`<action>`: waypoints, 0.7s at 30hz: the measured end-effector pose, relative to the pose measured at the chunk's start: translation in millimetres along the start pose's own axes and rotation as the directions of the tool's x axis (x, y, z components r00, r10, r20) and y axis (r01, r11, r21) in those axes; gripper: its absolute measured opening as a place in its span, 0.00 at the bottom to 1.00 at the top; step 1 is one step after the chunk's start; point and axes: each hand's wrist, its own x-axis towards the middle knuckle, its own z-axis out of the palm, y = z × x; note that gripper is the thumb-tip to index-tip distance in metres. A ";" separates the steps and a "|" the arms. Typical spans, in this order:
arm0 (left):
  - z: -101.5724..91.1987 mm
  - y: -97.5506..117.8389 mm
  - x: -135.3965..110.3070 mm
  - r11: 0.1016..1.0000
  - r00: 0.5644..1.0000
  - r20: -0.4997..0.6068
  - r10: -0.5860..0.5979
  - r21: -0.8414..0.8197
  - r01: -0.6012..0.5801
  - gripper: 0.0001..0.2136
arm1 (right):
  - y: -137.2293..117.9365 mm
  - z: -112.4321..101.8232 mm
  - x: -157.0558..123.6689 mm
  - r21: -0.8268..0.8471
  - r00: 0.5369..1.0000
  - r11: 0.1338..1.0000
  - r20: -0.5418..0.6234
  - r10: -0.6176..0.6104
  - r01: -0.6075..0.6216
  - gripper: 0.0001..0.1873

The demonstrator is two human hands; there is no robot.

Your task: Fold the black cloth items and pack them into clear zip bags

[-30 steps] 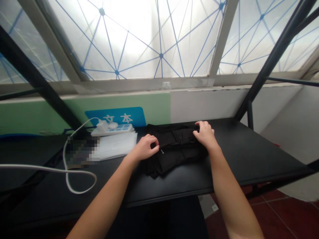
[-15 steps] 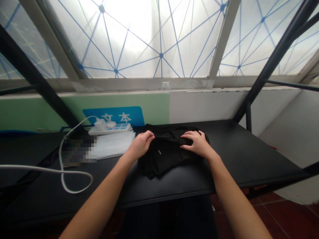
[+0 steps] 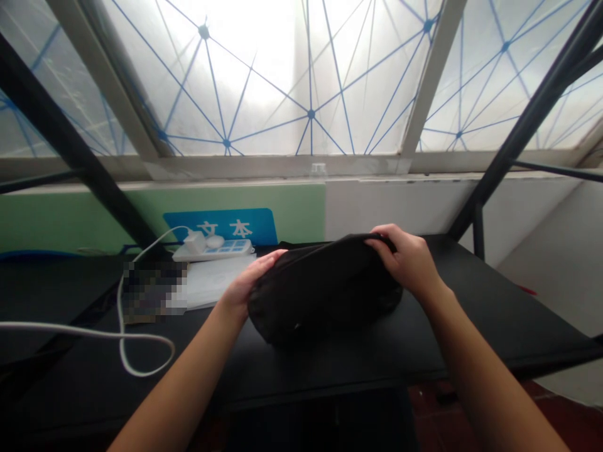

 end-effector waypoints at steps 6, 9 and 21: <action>-24.1 24.7 31.4 0.981 0.985 -0.113 0.127 0.159 -0.109 0.19 | 23.3 13.2 70.8 0.106 0.944 0.993 0.331 0.018 -0.056 0.24; -45.8 17.3 56.5 0.771 0.953 -0.214 0.213 0.636 -0.030 0.19 | 50.8 53.1 83.7 0.026 0.854 0.996 0.517 0.062 -0.088 0.21; -2.3 -49.7 62.5 0.241 0.962 0.022 0.271 0.966 -0.090 0.14 | 56.3 100.8 3.9 -0.161 0.912 0.984 0.410 0.000 0.073 0.13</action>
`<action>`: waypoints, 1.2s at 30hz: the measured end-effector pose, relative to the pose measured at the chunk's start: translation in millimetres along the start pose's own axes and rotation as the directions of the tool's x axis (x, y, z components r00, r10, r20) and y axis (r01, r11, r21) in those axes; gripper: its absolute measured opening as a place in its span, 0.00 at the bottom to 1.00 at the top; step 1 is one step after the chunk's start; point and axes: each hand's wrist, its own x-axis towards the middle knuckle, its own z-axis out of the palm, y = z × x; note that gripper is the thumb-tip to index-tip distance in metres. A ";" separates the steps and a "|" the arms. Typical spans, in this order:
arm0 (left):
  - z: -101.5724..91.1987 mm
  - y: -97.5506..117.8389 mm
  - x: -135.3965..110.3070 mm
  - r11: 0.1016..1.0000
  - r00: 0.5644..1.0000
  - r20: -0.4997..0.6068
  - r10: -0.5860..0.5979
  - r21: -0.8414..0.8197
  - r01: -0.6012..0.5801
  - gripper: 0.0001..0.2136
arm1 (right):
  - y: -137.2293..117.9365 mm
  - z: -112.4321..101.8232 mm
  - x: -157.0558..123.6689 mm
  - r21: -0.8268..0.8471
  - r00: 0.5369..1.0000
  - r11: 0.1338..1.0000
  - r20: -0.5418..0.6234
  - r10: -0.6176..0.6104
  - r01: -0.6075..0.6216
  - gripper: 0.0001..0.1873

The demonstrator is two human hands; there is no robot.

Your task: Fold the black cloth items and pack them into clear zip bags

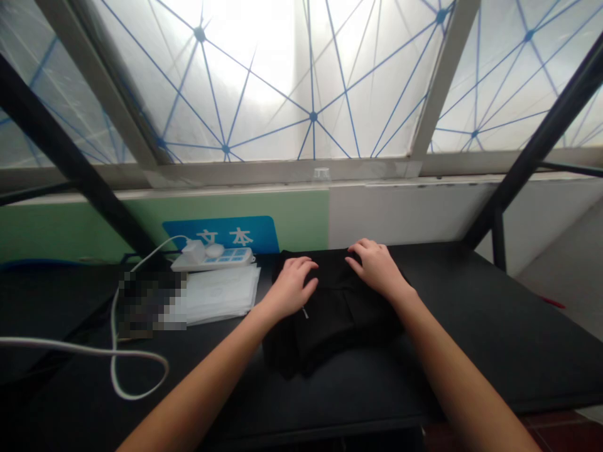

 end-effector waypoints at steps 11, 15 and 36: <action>-17.6 7.9 -73.4 0.966 0.843 0.517 0.151 0.104 -0.237 0.32 | 46.8 7.1 -24.9 0.011 0.991 0.992 -0.022 0.129 -0.129 0.18; -26.2 8.4 -72.9 0.950 0.890 0.360 0.280 0.028 -0.310 0.08 | 49.7 1.1 -22.9 0.075 0.985 0.985 -0.068 0.159 -0.154 0.13; -4.8 7.5 -29.6 0.990 0.987 0.094 0.128 -0.071 -0.121 0.07 | 35.7 -11.3 -26.6 -0.017 0.972 0.972 0.005 0.235 -0.235 0.15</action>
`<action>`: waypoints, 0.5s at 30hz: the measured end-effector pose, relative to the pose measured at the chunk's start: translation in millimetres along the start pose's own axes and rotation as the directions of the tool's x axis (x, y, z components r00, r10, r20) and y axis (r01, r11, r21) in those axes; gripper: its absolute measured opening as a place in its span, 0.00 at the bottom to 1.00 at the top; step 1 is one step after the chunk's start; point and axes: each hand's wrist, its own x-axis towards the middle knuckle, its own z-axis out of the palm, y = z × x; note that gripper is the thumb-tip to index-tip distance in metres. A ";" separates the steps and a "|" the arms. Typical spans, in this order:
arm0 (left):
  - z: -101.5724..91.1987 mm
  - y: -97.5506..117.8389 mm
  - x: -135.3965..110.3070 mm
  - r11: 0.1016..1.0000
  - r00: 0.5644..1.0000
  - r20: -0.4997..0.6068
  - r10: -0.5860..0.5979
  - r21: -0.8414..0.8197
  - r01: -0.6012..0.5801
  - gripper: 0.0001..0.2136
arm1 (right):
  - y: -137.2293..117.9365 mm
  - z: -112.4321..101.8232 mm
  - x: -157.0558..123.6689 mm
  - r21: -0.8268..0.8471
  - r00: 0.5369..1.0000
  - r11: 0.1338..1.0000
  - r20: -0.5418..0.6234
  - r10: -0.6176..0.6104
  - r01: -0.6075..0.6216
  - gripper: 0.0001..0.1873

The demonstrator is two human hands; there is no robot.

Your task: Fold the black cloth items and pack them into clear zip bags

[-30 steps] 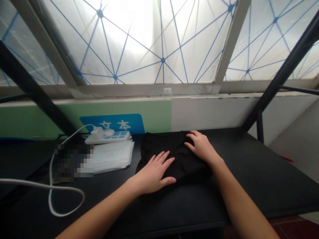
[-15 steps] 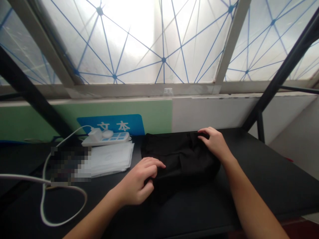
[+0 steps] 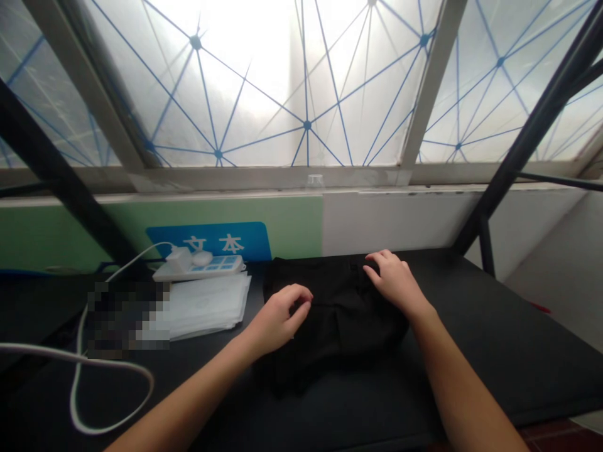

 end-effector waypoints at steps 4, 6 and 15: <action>23.7 -12.4 36.4 0.969 0.989 0.064 -0.131 0.221 0.114 0.18 | 3.4 15.1 -1.3 -0.047 0.997 0.997 0.032 0.069 -0.068 0.12; 36.5 -22.8 48.4 0.942 0.974 0.062 -0.216 0.276 0.191 0.23 | 6.7 18.1 -1.1 -0.043 0.996 0.996 0.027 0.082 -0.080 0.08; 40.5 -43.8 47.9 0.823 0.950 -0.107 -0.294 0.477 0.308 0.19 | 4.7 8.2 7.1 -0.025 0.985 0.997 -0.161 0.065 -0.070 0.12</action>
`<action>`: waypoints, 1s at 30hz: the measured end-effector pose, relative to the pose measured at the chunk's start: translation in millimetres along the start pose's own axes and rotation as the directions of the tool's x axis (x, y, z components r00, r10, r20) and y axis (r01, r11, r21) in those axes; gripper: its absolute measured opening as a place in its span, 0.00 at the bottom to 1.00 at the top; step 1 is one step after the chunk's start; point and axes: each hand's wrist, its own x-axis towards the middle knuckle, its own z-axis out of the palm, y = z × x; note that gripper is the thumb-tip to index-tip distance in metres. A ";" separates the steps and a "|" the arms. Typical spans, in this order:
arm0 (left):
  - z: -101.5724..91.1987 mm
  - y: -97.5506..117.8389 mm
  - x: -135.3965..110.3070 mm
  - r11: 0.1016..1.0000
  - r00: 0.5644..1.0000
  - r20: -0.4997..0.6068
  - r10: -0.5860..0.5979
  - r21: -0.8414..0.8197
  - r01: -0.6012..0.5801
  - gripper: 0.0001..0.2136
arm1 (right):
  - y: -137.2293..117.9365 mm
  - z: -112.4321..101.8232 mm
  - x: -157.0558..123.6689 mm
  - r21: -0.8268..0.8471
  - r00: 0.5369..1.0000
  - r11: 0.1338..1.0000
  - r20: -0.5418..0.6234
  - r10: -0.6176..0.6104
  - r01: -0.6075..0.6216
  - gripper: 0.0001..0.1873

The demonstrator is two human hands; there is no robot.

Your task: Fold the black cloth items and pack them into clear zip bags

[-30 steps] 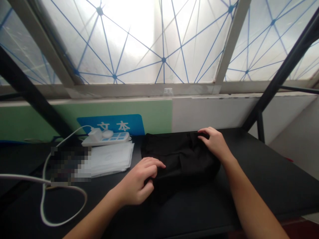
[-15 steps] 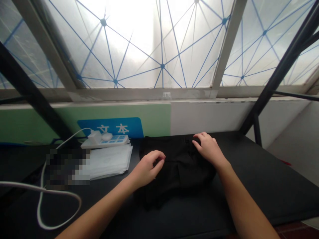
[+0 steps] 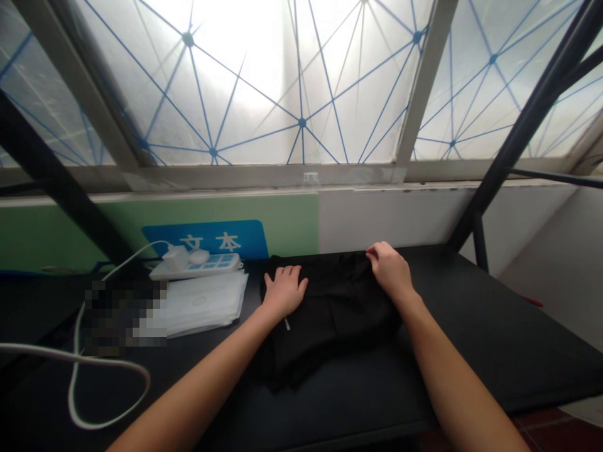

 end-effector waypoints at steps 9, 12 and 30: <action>-30.8 3.5 15.2 0.991 0.984 -0.152 0.092 0.110 -0.075 0.15 | -45.5 -20.7 -11.4 0.006 0.978 0.983 -0.106 -0.179 0.181 0.14; -24.6 13.4 3.2 0.982 0.979 -0.114 0.171 0.095 -0.161 0.20 | -72.4 -20.8 -22.3 0.061 0.944 0.942 0.003 -0.331 0.330 0.15; -0.7 -14.5 -17.5 0.989 0.985 0.107 0.138 0.035 -0.142 0.28 | -71.0 14.6 -35.5 0.027 0.832 0.942 0.461 -0.308 0.333 0.36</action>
